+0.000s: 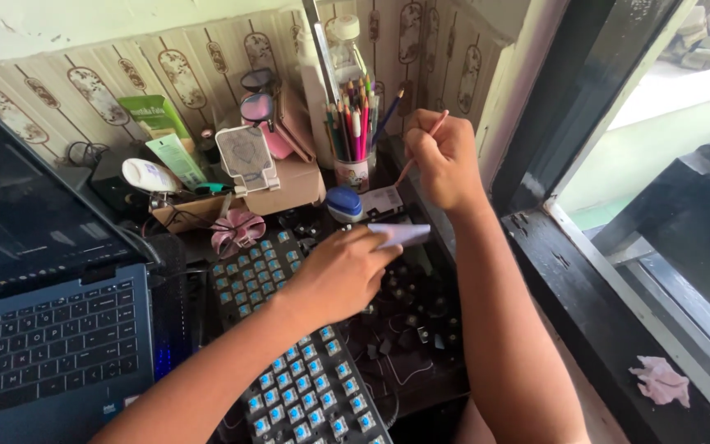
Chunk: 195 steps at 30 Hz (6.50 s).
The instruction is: Repairing or assembling a mechanical keyboard by manipulating keycaps and internal components.
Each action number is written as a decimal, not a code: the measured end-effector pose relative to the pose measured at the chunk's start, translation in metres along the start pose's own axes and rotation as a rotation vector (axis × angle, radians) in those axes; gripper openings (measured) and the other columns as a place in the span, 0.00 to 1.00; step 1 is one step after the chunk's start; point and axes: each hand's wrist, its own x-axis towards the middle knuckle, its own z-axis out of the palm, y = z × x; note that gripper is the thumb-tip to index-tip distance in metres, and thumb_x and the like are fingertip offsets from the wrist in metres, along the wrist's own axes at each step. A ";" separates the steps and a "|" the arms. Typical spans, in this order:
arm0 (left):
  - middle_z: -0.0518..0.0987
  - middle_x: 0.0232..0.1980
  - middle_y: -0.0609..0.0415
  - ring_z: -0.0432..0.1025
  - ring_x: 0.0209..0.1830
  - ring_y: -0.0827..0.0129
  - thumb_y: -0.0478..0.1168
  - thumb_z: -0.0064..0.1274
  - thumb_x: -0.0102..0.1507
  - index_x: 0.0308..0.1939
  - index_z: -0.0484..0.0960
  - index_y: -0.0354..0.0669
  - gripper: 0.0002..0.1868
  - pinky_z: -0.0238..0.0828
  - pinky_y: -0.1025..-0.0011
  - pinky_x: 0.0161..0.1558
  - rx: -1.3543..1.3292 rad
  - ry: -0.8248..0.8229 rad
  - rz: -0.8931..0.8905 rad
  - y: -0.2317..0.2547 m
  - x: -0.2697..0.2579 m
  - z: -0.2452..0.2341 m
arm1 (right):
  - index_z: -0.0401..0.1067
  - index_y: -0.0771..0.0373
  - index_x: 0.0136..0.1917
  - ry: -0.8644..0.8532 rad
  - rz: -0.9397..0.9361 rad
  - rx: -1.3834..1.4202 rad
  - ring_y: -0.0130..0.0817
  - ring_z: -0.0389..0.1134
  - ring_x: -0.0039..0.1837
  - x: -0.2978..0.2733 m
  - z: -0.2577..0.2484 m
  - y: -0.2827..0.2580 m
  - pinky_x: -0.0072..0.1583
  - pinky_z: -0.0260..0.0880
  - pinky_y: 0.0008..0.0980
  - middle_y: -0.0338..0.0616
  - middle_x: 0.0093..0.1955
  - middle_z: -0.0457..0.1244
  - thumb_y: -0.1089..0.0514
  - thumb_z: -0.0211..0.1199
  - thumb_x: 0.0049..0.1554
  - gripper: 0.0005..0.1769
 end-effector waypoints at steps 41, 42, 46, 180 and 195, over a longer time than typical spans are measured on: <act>0.82 0.38 0.51 0.76 0.51 0.55 0.44 0.67 0.50 0.37 0.84 0.43 0.15 0.68 0.56 0.57 0.077 -0.496 -0.045 0.023 -0.028 -0.016 | 0.62 0.66 0.31 -0.022 0.019 -0.034 0.22 0.56 0.33 0.000 0.007 -0.001 0.36 0.55 0.27 0.36 0.29 0.57 0.61 0.51 0.60 0.15; 0.81 0.37 0.51 0.76 0.50 0.56 0.43 0.66 0.50 0.35 0.84 0.42 0.14 0.67 0.57 0.57 0.083 -0.475 -0.019 0.024 -0.029 -0.016 | 0.62 0.66 0.31 -0.023 0.024 -0.034 0.22 0.56 0.33 0.000 0.007 -0.001 0.36 0.55 0.27 0.36 0.29 0.57 0.61 0.51 0.60 0.15; 0.81 0.37 0.50 0.75 0.49 0.56 0.42 0.64 0.51 0.32 0.83 0.40 0.11 0.66 0.58 0.56 0.064 -0.458 -0.021 0.021 -0.036 -0.021 | 0.62 0.66 0.31 -0.023 0.017 -0.013 0.22 0.56 0.33 0.000 0.007 -0.002 0.36 0.55 0.27 0.36 0.29 0.57 0.61 0.51 0.60 0.15; 0.63 0.38 0.62 0.59 0.37 0.78 0.66 0.25 0.73 0.54 0.69 0.43 0.32 0.61 0.77 0.43 -1.292 0.272 -0.576 0.016 -0.156 -0.098 | 0.71 0.64 0.39 -0.213 -0.519 -0.115 0.34 0.76 0.39 -0.098 0.136 -0.097 0.44 0.79 0.31 0.43 0.37 0.70 0.67 0.61 0.49 0.03; 0.74 0.43 0.60 0.67 0.42 0.78 0.58 0.26 0.74 0.57 0.72 0.46 0.26 0.65 0.76 0.46 -1.122 0.247 -0.623 0.001 -0.167 -0.067 | 0.72 0.64 0.46 -0.513 -0.555 -0.064 0.40 0.71 0.37 -0.096 0.134 -0.100 0.39 0.72 0.37 0.42 0.40 0.67 0.67 0.61 0.51 0.07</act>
